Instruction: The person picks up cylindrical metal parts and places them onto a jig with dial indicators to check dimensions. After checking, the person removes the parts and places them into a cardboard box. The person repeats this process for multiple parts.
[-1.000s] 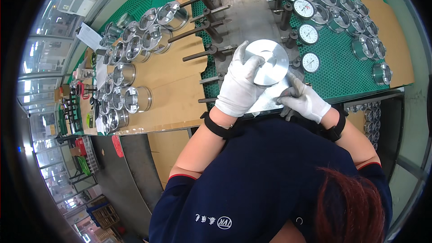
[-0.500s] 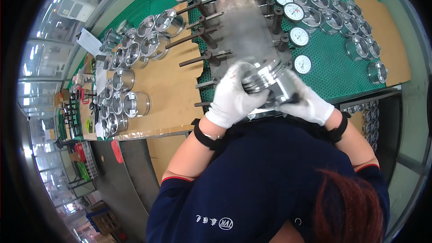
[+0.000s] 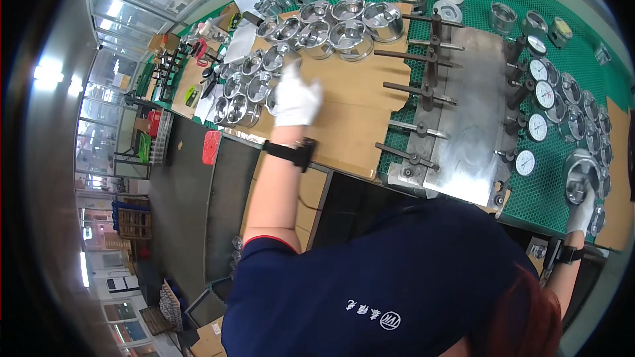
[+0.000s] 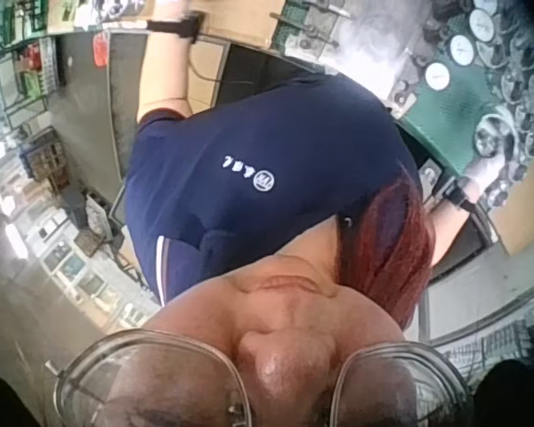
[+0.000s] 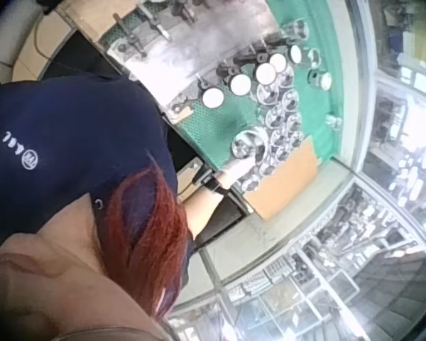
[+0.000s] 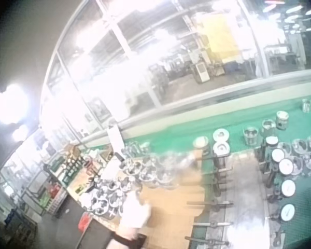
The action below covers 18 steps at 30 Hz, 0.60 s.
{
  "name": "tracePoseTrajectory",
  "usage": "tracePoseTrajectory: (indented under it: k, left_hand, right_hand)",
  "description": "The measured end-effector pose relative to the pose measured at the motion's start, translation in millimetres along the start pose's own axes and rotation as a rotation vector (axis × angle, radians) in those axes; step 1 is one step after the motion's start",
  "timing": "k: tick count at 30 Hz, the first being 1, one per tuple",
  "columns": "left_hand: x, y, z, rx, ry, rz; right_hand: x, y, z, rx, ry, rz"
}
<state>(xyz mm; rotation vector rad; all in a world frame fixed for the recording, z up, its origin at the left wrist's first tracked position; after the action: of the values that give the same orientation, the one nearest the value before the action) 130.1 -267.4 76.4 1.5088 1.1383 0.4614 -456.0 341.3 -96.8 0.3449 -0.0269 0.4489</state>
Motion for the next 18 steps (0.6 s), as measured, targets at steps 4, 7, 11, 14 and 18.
tracePoseTrajectory:
  k: [4, 7, 11, 14, 18]
  left_hand:
    - [-18.1, 0.3, 109.8, -0.325, 0.287, 0.225]
    - [-29.9, -15.5, 127.4, -0.278, 0.303, 0.468]
    - [-51.0, -29.0, 130.4, -0.229, 0.304, 0.596]
    - [-63.3, -35.7, 133.4, -0.199, 0.220, 0.645]
    - [-74.7, -44.0, 160.0, -0.017, 0.412, 0.673]
  right_hand:
    - [-30.6, -30.2, -84.8, -0.466, -0.462, 0.007]
    - [-40.2, -62.5, -97.0, -0.508, -0.544, 0.036]
    - [-50.5, -79.5, -103.6, -0.545, -0.658, -0.066]
    - [-61.5, -82.3, -107.0, -0.601, -0.676, -0.136]
    - [-72.9, -65.5, -108.5, -0.474, -0.590, -0.232]
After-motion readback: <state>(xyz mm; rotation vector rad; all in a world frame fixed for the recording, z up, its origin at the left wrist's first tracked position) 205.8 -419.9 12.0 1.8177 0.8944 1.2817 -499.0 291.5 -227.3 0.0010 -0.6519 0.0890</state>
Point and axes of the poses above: each hand's wrist, its own x-axis away from the middle knuckle, its own y-axis out of the back of the hand, z = x × y, the point moved 10 cm from there along -x, towards the middle knuckle, and after that the axes turned 6 degrees about z, right-handed, at the moved point
